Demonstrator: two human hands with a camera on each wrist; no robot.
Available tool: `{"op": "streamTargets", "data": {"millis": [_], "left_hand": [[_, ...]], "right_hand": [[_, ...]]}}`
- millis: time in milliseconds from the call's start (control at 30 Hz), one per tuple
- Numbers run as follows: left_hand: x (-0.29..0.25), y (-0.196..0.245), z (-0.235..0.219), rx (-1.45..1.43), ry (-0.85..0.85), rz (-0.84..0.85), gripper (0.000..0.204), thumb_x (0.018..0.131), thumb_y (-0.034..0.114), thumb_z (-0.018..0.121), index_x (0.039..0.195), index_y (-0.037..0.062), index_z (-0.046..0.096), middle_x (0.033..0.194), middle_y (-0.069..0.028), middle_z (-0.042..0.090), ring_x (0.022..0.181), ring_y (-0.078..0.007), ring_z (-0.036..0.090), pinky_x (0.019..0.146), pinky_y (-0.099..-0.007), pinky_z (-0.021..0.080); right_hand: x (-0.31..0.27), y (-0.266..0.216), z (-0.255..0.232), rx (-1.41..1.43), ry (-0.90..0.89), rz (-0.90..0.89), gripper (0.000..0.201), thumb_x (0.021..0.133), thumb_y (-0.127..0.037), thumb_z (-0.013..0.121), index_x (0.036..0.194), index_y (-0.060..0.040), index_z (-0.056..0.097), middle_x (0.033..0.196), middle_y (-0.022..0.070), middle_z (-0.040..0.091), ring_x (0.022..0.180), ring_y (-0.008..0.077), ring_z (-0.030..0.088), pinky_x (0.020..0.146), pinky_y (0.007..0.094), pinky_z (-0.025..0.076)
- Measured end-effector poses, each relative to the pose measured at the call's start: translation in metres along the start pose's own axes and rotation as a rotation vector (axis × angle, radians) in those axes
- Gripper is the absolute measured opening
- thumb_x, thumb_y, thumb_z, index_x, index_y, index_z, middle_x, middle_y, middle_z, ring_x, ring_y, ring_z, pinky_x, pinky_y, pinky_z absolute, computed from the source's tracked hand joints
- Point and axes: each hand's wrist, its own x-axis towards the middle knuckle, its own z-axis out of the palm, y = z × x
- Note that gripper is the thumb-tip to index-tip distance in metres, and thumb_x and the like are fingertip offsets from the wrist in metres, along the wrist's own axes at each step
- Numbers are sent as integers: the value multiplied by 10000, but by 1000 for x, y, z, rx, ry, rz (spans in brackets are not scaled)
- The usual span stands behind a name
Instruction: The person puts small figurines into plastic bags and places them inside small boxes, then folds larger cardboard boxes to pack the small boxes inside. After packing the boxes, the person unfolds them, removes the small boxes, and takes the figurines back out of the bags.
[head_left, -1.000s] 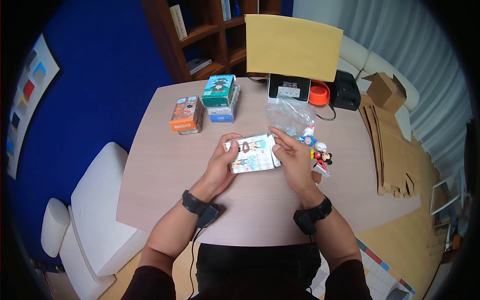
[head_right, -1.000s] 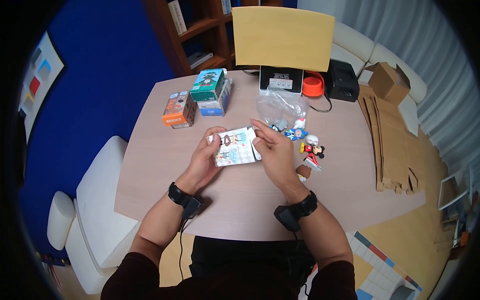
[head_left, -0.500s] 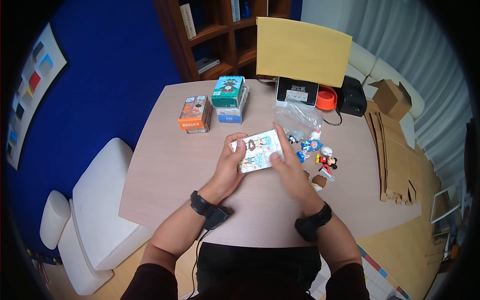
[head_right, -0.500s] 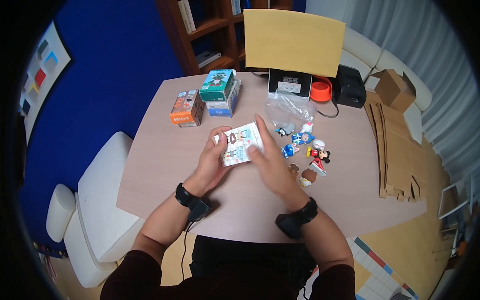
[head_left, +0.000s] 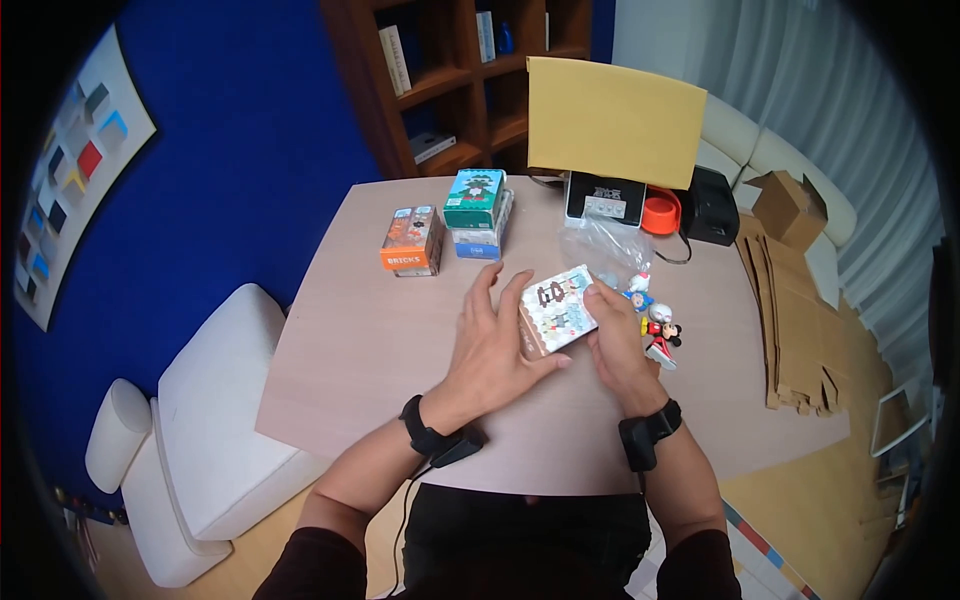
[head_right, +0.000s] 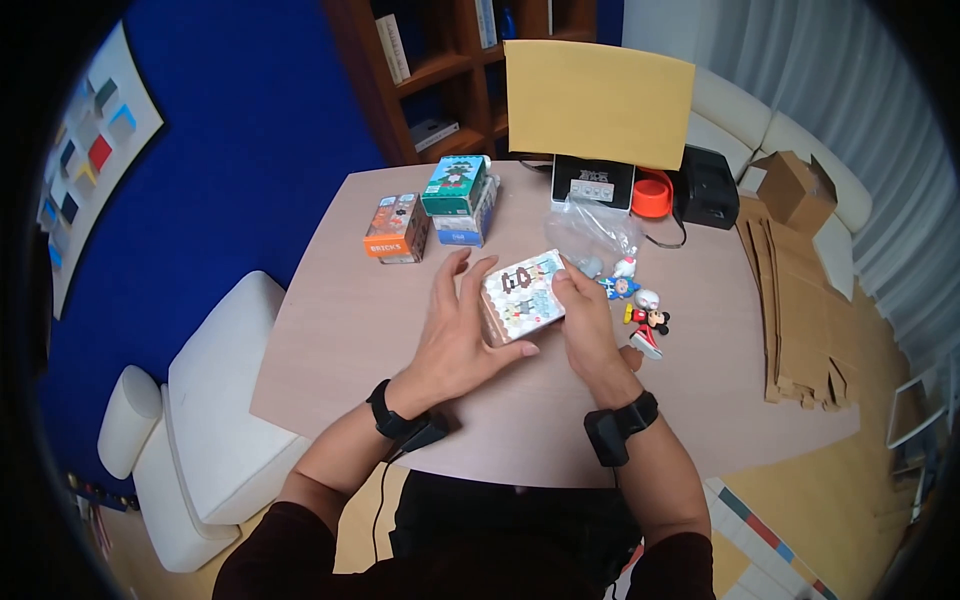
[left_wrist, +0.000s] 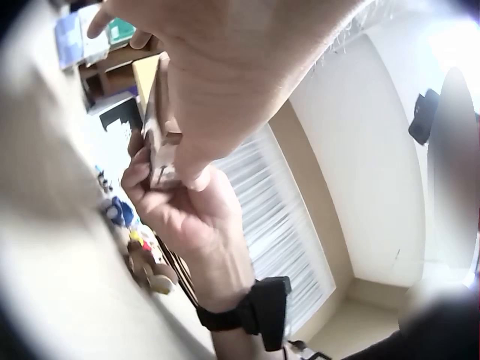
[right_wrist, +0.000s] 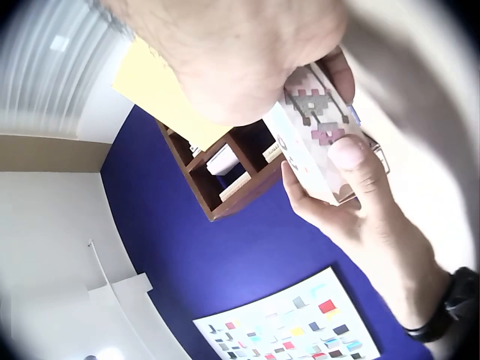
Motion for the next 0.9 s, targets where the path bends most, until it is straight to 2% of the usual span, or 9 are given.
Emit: {"op": "streamTargets", "data": {"millis": [33, 133, 167, 233, 333, 433, 567, 700, 900], "left_hand": [[1, 7, -9, 278, 9, 14, 1140, 784, 401, 933, 1655, 118, 254, 1510, -318, 364, 1395, -501, 470, 1157, -553, 437], [-2, 15, -19, 58, -198, -134, 1026, 774, 434, 916, 1604, 145, 386, 1313, -286, 537, 1151, -474, 642, 962, -541, 563], [-5, 17, -21, 62, -196, -136, 1026, 774, 434, 916, 1604, 145, 386, 1313, -286, 537, 1151, -474, 642, 962, -541, 563], [-11, 19, -24, 389, -175, -72, 936, 789, 474, 888, 1571, 177, 468, 1091, -216, 633, 903, -419, 713, 801, -513, 605], [-17, 17, -28, 435, -23, -32, 887, 783, 486, 879, 1541, 178, 537, 1028, -202, 654, 854, -399, 722, 769, -503, 602], [-19, -7, -39, 440, 227, -66, 876, 781, 459, 883, 1543, 175, 555, 1058, -210, 662, 849, -378, 729, 747, -476, 603], [14, -57, -65, 485, 492, -250, 842, 857, 508, 831, 1573, 194, 516, 1158, -214, 661, 957, -378, 732, 764, -471, 602], [53, -92, -78, 500, 546, -426, 809, 905, 591, 759, 1568, 202, 508, 1170, -224, 657, 1004, -391, 729, 801, -486, 596], [59, -135, -53, 349, 384, -604, 989, 875, 682, 740, 1628, 178, 345, 1322, -324, 549, 1167, -488, 654, 945, -524, 568]], "right_hand": [[0, -2, -2, -11, -15, 23, 457, 1131, -214, 495, 1521, 23, 536, 1286, 90, 688, 1111, 143, 698, 927, 321, 596], [3, 11, -6, -78, -150, 58, 467, 1142, -242, 486, 1527, 19, 521, 1291, 83, 687, 1077, 143, 714, 919, 319, 605], [1, 12, -4, -76, -155, 58, 467, 1142, -242, 486, 1527, 19, 521, 1291, 83, 687, 1077, 143, 714, 919, 319, 605], [-3, 15, 5, -119, -182, 126, 505, 1154, -280, 471, 1571, 5, 470, 1277, 84, 689, 1040, 142, 718, 896, 316, 609], [-8, 13, 15, -181, -245, 81, 559, 1165, -313, 445, 1643, -31, 379, 1282, 92, 686, 997, 142, 719, 866, 328, 617], [-8, 12, 13, -199, -349, 11, 569, 1164, -322, 453, 1652, -39, 377, 1324, 130, 685, 982, 153, 725, 840, 323, 614], [-14, 8, 16, -445, -245, -121, 521, 1149, -324, 506, 1561, -5, 515, 1334, 181, 701, 939, 163, 732, 814, 296, 600], [-3, 18, 4, -463, -230, -65, 440, 1128, -285, 562, 1444, 13, 632, 1203, 142, 739, 908, 158, 734, 803, 292, 595], [0, 25, -2, -544, -208, -59, 395, 1104, -272, 601, 1338, 27, 708, 970, 72, 743, 875, 141, 734, 786, 291, 588]]}}
